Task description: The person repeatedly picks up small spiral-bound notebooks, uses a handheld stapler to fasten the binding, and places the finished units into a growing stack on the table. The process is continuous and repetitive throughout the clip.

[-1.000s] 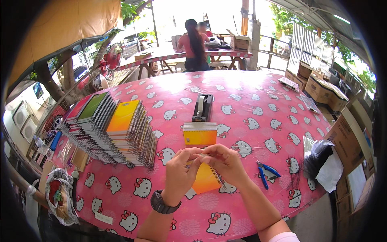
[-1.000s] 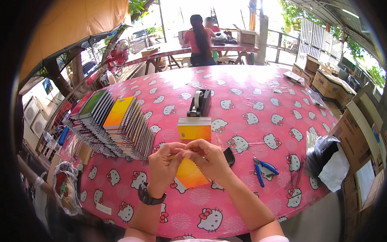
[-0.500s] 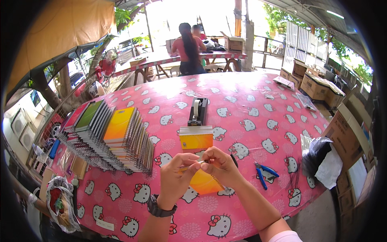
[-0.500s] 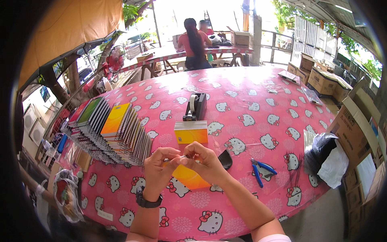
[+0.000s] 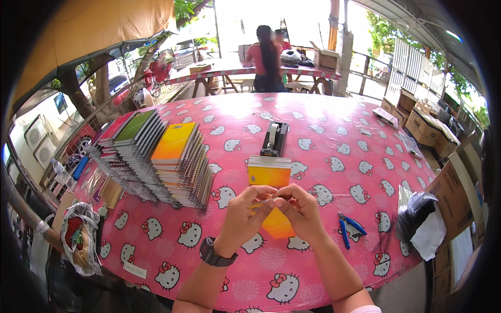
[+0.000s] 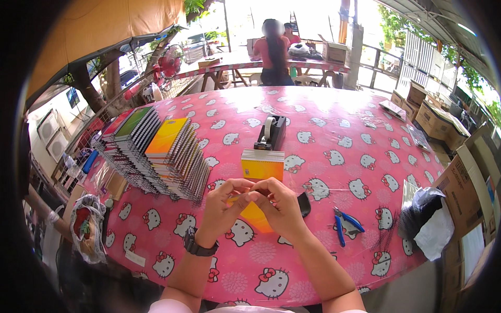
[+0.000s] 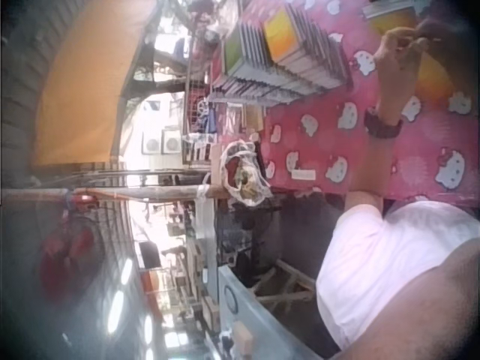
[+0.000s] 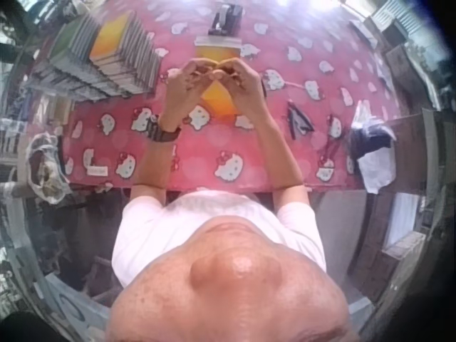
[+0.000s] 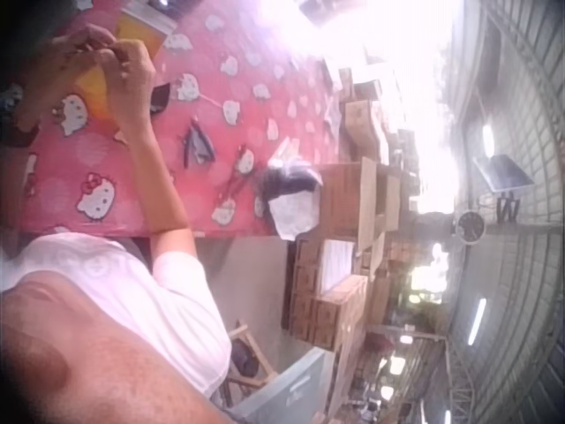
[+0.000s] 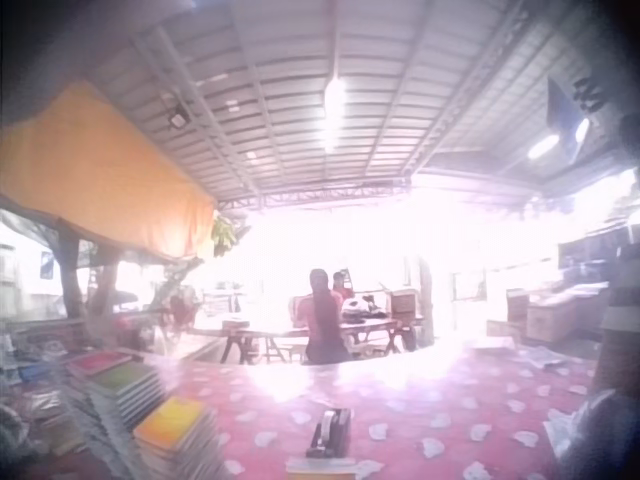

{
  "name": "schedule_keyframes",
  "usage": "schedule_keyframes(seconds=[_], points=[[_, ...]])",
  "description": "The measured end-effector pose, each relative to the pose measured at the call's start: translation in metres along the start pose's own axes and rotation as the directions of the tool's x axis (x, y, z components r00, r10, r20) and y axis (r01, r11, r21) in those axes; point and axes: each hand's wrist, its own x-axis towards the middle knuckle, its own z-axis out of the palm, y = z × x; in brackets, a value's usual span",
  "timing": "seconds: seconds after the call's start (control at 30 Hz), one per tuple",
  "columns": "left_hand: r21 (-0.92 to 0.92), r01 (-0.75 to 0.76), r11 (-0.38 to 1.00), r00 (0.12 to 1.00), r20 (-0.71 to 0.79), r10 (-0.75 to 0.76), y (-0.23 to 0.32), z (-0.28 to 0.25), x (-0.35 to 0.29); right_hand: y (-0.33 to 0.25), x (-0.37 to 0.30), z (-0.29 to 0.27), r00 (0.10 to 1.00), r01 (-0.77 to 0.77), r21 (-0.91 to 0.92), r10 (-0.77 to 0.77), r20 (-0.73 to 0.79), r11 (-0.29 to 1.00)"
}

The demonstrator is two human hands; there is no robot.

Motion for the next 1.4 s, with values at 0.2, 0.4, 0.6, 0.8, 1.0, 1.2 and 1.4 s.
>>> schedule_keyframes(seconds=[0.2,0.4,0.6,0.8,1.0,1.2,1.4], points=[[0.290,-0.114,0.950,0.988,-0.072,0.140,-0.003,0.000,-0.005,0.000,-0.001,0.004,0.997,-0.073,-0.017,0.074,0.013,0.997],[0.489,0.059,0.870,0.827,-0.511,0.232,-0.002,-0.120,0.058,-0.011,0.006,-0.006,0.979,0.126,-0.354,-0.174,-0.106,0.927],[0.487,0.271,0.830,0.788,-0.608,0.099,-0.026,-0.162,0.057,-0.015,0.010,-0.021,0.984,0.136,-0.392,-0.171,-0.056,0.910],[0.839,0.320,0.439,0.811,-0.483,0.332,-0.015,-0.142,0.057,-0.011,0.009,-0.028,0.985,0.151,-0.501,-0.170,0.007,0.852],[0.838,0.236,0.492,0.906,-0.373,0.201,-0.026,-0.168,0.056,-0.003,0.007,-0.023,0.987,0.160,-0.479,-0.144,0.070,0.863],[0.914,0.274,0.300,0.919,-0.340,0.198,-0.002,-0.164,0.062,-0.001,0.007,-0.016,0.981,0.190,-0.470,-0.149,0.123,0.862],[0.845,0.171,0.508,0.984,-0.168,-0.052,0.010,-0.152,0.083,0.005,0.007,-0.014,0.982,0.183,-0.499,-0.131,0.138,0.847]])
